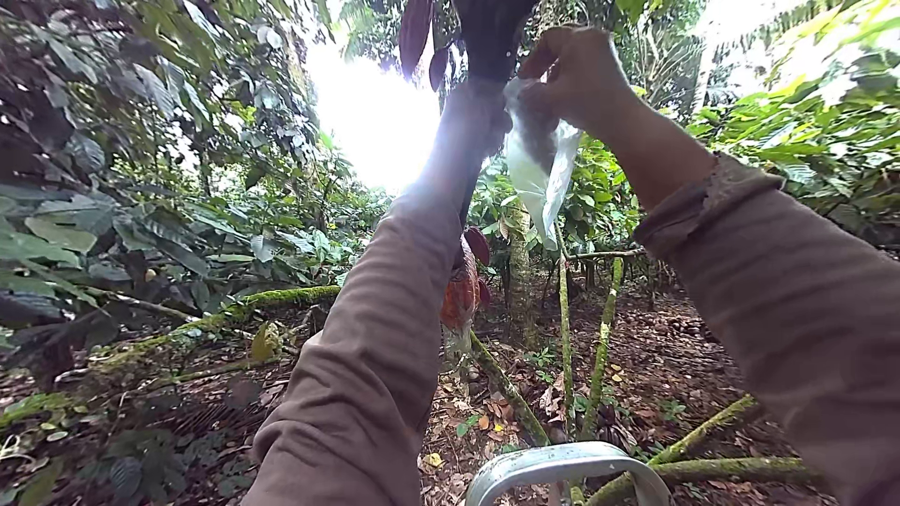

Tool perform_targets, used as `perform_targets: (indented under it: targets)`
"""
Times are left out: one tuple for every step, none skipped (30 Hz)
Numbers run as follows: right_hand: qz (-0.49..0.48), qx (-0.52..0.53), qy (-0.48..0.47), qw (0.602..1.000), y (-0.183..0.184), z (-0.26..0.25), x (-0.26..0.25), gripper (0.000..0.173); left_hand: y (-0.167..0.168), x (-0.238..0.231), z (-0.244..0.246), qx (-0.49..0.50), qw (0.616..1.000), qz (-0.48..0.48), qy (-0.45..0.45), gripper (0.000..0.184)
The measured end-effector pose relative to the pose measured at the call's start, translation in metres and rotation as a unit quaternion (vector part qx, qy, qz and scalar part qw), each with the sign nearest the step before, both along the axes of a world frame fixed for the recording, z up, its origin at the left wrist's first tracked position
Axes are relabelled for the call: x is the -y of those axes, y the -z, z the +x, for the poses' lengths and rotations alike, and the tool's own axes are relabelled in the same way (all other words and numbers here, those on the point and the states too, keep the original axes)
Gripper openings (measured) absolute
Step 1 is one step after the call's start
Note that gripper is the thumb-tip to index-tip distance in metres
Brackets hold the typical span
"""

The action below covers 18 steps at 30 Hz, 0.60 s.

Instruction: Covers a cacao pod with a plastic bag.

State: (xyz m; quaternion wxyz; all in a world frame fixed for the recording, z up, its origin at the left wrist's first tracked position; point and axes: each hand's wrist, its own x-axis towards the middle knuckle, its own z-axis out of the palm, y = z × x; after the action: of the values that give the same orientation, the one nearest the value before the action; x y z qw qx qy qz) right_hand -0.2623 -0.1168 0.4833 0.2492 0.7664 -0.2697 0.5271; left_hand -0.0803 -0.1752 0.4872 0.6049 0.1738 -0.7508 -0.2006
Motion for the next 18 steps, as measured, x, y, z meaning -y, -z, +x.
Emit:
perform_targets:
  targets:
    - [-0.013, -0.002, 0.001, 1.000, 0.000, 0.001, 0.001, 0.031, 0.000, 0.000, 0.000, 0.005, 1.000, 0.006, 0.002, 0.023]
    - [-0.026, -0.001, 0.001, 1.000, -0.001, 0.002, 0.004, 0.028, 0.000, 0.000, -0.001, 0.009, 1.000, 0.008, 0.004, 0.024]
    - [-0.033, 0.002, -0.002, 0.999, -0.001, 0.002, 0.006, 0.026, 0.001, 0.000, -0.001, 0.014, 1.000, 0.008, 0.006, 0.023]
    - [-0.037, 0.005, -0.004, 0.999, -0.001, 0.002, 0.008, 0.025, 0.001, 0.001, -0.001, 0.017, 1.000, 0.006, 0.010, 0.023]
    - [-0.042, 0.008, -0.012, 0.999, -0.001, 0.003, 0.010, 0.025, 0.001, 0.003, -0.001, 0.016, 1.000, -0.001, 0.016, 0.023]
    - [-0.048, 0.011, -0.018, 0.999, -0.001, 0.003, 0.011, 0.025, 0.001, 0.004, -0.001, 0.018, 1.000, -0.012, 0.023, 0.022]
    - [-0.052, 0.015, -0.019, 0.998, -0.001, 0.003, 0.012, 0.026, 0.001, 0.005, -0.002, 0.019, 0.999, -0.023, 0.030, 0.021]
    - [-0.054, 0.022, -0.016, 0.998, -0.002, 0.004, 0.013, 0.025, 0.002, 0.003, -0.004, 0.013, 0.999, -0.033, 0.029, 0.020]
    - [-0.057, 0.031, -0.008, 0.998, -0.002, 0.005, 0.012, 0.024, 0.005, -0.002, -0.008, 0.007, 0.999, -0.040, 0.010, 0.018]
    - [-0.061, 0.042, 0.000, 0.997, -0.002, 0.007, 0.010, 0.024, 0.009, -0.012, -0.013, 0.003, 0.999, -0.041, -0.026, 0.019]
    - [-0.066, 0.053, 0.003, 0.996, -0.002, 0.008, 0.010, 0.024, 0.015, -0.026, -0.021, 0.011, 0.996, -0.033, -0.086, 0.021]
    - [-0.066, 0.061, 0.009, 0.996, -0.003, 0.009, 0.010, 0.024, 0.017, -0.034, -0.028, 0.015, 0.988, -0.036, -0.147, 0.022]
    - [-0.066, 0.067, 0.017, 0.995, -0.004, 0.011, 0.010, 0.024, 0.017, -0.037, -0.034, 0.019, 0.977, -0.049, -0.206, 0.022]
    - [-0.059, 0.076, 0.029, 0.995, -0.005, 0.013, 0.010, 0.025, 0.017, -0.040, -0.039, 0.031, 0.962, -0.063, -0.264, 0.024]
    - [-0.047, 0.091, 0.047, 0.994, -0.006, 0.016, 0.010, 0.026, 0.018, -0.043, -0.042, 0.047, 0.946, -0.072, -0.312, 0.027]
    - [-0.035, 0.108, 0.066, 0.991, -0.007, 0.019, 0.009, 0.026, 0.019, -0.047, -0.044, 0.057, 0.932, -0.079, -0.349, 0.031]
    - [-0.023, 0.124, 0.080, 0.989, -0.008, 0.021, 0.008, 0.027, 0.021, -0.049, -0.046, 0.067, 0.921, -0.084, -0.374, 0.036]
    - [-0.015, 0.140, 0.089, 0.986, -0.008, 0.022, 0.009, 0.028, 0.022, -0.048, -0.047, 0.075, 0.915, -0.084, -0.388, 0.040]
